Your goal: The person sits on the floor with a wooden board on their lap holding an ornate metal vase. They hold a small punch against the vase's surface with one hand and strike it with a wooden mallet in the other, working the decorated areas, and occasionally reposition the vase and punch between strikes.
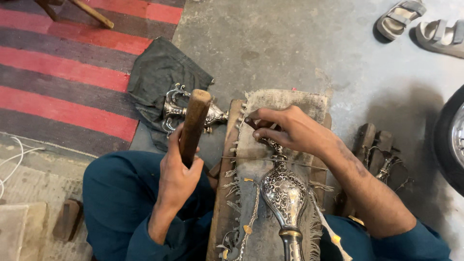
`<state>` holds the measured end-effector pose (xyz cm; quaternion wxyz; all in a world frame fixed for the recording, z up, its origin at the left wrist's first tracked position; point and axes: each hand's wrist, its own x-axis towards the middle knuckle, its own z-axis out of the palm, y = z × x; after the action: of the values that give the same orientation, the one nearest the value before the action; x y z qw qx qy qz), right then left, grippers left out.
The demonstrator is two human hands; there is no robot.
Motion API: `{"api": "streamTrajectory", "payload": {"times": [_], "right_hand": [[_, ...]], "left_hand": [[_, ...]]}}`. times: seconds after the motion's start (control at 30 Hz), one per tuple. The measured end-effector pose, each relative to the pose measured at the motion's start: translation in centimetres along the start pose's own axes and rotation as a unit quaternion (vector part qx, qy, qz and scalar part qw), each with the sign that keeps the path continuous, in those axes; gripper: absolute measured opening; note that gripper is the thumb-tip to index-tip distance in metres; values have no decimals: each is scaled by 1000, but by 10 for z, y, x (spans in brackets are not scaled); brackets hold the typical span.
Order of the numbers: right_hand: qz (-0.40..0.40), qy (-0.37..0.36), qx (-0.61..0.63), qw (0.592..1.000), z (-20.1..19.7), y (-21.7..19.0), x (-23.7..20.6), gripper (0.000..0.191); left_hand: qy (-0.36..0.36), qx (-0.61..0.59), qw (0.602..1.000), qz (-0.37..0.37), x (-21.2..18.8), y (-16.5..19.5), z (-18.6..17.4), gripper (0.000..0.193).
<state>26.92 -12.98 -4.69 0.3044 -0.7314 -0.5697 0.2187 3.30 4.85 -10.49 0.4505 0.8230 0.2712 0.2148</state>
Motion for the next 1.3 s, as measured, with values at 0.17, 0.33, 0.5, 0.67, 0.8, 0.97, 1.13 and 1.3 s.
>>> {"api": "streamTrajectory", "payload": {"times": [0.17, 0.33, 0.5, 0.67, 0.8, 0.97, 1.13, 1.3], "right_hand": [[-10, -17, -16, 1000, 2, 5, 4, 26], [-20, 3, -17, 1000, 1, 4, 2, 24], [13, -19, -11, 1000, 1, 3, 4, 26], [-24, 0, -8, 1000, -1, 2, 2, 31], [-26, -6, -13, 1000, -4, 2, 1, 30], [-14, -19, -17, 1000, -3, 1, 3, 31], [-8, -28, -14, 999, -3, 5, 2, 35], [-39, -12, -2, 999, -5, 6, 2, 38]], "left_hand": [[-34, 244, 965, 94, 3, -3, 0, 86], [10, 168, 978, 127, 4, -4, 5, 84], [30, 73, 990, 121, 4, -5, 9, 82], [39, 31, 990, 128, 4, -4, 9, 84], [20, 151, 980, 126, 3, -2, 8, 80], [46, 136, 977, 156, 2, 0, 7, 80], [35, 116, 977, 176, 2, 3, 7, 82], [4, 193, 974, 117, 2, 5, 9, 83]]}}
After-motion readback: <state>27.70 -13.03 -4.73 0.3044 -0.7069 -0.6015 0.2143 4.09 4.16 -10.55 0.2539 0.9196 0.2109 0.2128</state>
